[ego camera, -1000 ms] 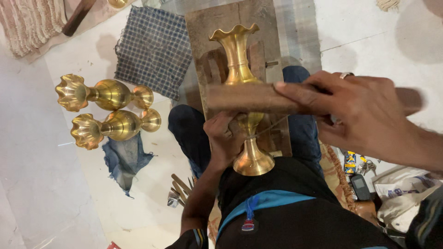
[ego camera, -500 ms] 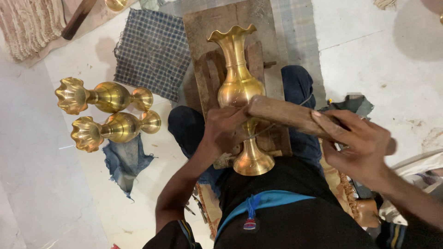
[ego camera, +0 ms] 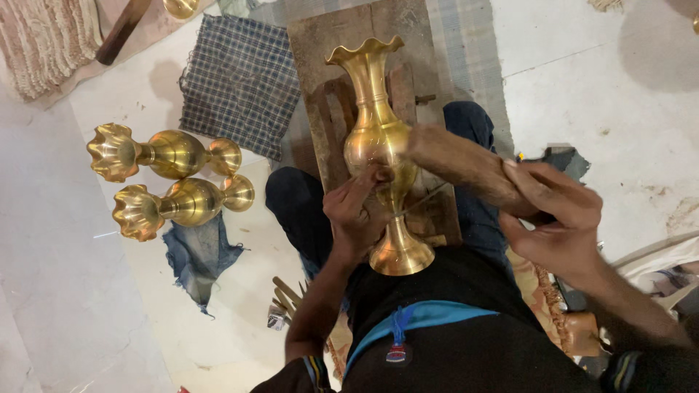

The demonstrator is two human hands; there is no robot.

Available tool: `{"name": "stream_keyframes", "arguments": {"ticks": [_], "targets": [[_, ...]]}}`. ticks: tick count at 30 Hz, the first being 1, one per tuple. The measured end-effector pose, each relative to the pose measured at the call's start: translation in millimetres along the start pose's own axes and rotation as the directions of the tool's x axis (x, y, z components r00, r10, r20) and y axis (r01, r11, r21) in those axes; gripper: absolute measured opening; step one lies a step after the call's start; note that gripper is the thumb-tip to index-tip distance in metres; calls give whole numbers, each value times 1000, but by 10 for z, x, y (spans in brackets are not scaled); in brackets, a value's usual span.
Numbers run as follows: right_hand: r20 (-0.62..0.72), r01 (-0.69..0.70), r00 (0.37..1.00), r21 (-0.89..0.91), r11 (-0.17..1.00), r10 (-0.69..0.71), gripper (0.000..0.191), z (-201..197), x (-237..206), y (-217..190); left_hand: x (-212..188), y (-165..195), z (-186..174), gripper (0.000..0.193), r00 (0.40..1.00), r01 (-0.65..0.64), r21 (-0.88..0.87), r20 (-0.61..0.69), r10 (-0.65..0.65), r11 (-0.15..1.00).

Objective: The person sits on the floor holding a brass vase against a wooden block and hammers around its body with a wooden mallet, using a small punch held against the metal to shape the vase surface, rotating the vase as they work.

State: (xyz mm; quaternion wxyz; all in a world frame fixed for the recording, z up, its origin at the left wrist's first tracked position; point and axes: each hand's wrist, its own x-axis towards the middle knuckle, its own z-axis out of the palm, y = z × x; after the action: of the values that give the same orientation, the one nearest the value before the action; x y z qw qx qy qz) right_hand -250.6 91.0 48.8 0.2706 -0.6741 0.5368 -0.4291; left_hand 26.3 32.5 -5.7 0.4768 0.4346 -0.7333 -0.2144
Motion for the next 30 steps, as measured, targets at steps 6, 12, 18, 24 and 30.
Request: {"name": "stream_keyframes", "arguments": {"ticks": [6,12,18,24,30], "targets": [[526,526,834,-668,526,-167,78,-419,717,-684,-288,-32,338,28,932,196,107,-330,-151,975],[714,602,699,-570,559,-24,87,-273,1079,-915,-379,-80,441,17,883,132,109,-465,-67,985],[628,481,770,-456,749,-112,90,-127,1167,-834,-489,-187,506,11,876,315,41,-397,-274,948],[734,712,662,-553,432,-151,86,-145,1181,-914,-530,-242,523,18,899,125,220,-438,-17,967],[711,726,668,-559,402,-219,87,-83,1190,-964,-429,-135,414,30,925,107,73,-372,-72,992]]}}
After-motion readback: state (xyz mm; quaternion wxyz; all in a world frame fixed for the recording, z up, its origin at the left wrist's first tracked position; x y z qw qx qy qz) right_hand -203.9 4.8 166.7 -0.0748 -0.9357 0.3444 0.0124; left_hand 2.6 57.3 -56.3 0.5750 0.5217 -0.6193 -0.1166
